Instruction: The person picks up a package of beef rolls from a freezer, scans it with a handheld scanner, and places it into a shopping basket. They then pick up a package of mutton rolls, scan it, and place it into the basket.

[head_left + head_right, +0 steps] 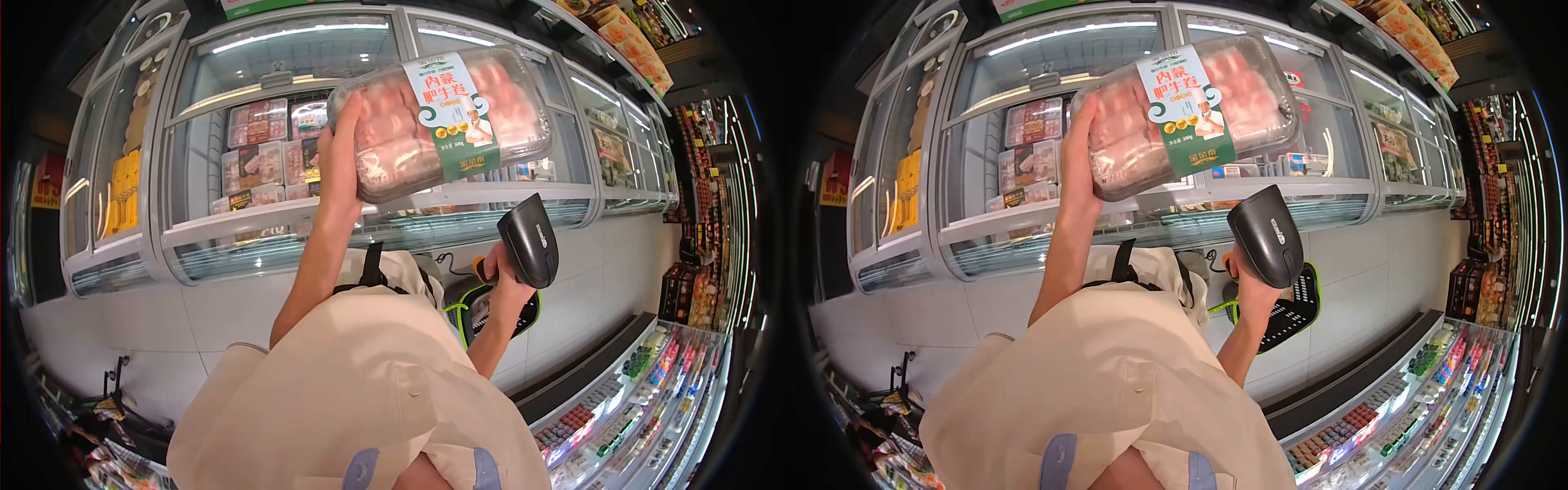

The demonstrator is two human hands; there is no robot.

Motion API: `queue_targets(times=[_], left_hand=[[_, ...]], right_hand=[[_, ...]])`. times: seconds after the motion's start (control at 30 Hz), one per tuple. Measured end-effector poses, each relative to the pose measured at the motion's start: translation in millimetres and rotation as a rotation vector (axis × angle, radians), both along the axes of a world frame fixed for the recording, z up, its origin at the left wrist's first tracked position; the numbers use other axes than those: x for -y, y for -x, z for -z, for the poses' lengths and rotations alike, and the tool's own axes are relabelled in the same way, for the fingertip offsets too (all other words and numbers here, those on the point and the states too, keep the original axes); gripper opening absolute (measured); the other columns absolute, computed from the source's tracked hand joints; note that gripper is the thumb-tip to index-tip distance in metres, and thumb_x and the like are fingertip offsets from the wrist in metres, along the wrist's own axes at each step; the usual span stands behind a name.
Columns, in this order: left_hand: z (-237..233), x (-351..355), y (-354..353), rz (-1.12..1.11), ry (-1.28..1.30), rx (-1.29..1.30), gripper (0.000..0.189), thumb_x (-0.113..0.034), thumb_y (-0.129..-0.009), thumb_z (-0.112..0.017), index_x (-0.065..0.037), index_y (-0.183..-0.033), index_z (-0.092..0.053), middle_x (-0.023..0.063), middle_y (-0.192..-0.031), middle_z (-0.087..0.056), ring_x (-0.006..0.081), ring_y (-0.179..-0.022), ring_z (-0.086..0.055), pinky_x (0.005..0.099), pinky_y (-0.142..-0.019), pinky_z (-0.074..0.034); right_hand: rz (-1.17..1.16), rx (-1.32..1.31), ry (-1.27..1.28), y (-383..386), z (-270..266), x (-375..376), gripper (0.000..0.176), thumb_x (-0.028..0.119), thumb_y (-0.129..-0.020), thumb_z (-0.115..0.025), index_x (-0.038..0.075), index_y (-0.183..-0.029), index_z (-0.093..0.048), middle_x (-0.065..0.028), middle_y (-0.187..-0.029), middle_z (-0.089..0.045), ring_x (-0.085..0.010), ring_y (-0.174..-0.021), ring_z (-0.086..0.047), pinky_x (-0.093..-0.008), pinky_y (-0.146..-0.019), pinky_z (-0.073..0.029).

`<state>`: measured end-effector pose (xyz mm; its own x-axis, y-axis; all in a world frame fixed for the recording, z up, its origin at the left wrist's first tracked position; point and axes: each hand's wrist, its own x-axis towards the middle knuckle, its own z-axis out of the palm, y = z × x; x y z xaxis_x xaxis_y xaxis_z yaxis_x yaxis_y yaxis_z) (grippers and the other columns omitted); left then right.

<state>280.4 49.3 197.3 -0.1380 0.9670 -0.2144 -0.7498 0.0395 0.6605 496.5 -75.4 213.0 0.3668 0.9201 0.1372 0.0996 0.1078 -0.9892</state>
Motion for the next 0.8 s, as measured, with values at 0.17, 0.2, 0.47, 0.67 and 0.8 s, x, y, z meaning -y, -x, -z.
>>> queue_targets(times=[0.17, 0.2, 0.47, 0.67, 0.8], left_hand=[[1.8, 0.9, -2.1, -0.026, 0.033, -0.166, 0.047, -0.04, -0.094, -0.059, -0.001, -0.12, -0.059, 0.0067, -0.111, -0.061, 0.0128, -0.098, -0.058, 0.0281, -0.086, -0.047], [-0.2, 2.1, -2.9, -0.015, 0.021, -0.163, 0.047, -0.04, -0.094, -0.058, -0.001, -0.12, -0.059, 0.0065, -0.112, -0.061, 0.0127, -0.1, -0.056, 0.028, -0.087, -0.046], [0.2, 3.9, -6.2, 0.01, -0.01, -0.231, 0.049, -0.042, -0.094, -0.057, -0.001, -0.121, -0.059, 0.0063, -0.11, -0.06, 0.0131, -0.1, -0.056, 0.0285, -0.087, -0.046], [3.8, 5.1, -3.2, 0.067, 0.016, -0.269, 0.048, -0.042, -0.092, -0.059, -0.001, -0.116, -0.06, 0.0054, -0.105, -0.06, 0.0133, -0.097, -0.054, 0.028, -0.086, -0.044], [-5.7, 16.6, -10.4, 0.115, 0.01, -0.286, 0.046, -0.042, -0.092, -0.058, 0.0, -0.11, -0.062, 0.0041, -0.104, -0.06, 0.0117, -0.098, -0.053, 0.0276, -0.088, -0.043]], right_hand=[[0.006, -0.027, -0.01, 2.2, 0.1, 0.2, 0.006, 0.001, -0.085, -0.062, 0.0, -0.083, -0.057, -0.0038, -0.059, -0.048, -0.0113, -0.048, -0.043, -0.0254, -0.046, -0.032], [0.005, -0.024, -0.013, 1.1, 1.3, 0.4, 0.006, 0.001, -0.085, -0.062, 0.0, -0.083, -0.057, -0.0039, -0.059, -0.048, -0.0113, -0.048, -0.043, -0.0253, -0.046, -0.032], [0.032, -0.034, -0.059, -1.9, 3.8, 0.7, 0.004, 0.0, -0.087, -0.06, 0.0, -0.085, -0.057, -0.0041, -0.062, -0.048, -0.0112, -0.05, -0.043, -0.0252, -0.045, -0.033], [0.237, -0.293, -0.236, -0.9, -12.9, -16.7, 0.009, 0.007, -0.093, -0.056, 0.006, -0.088, -0.05, -0.0027, -0.066, -0.045, -0.0103, -0.051, -0.04, -0.0244, -0.046, -0.033], [0.404, -0.281, -0.178, -23.3, -11.3, -30.2, 0.029, 0.03, -0.094, -0.064, 0.006, -0.109, -0.056, -0.004, -0.098, -0.058, -0.0136, -0.085, -0.056, -0.0278, -0.062, -0.048]])
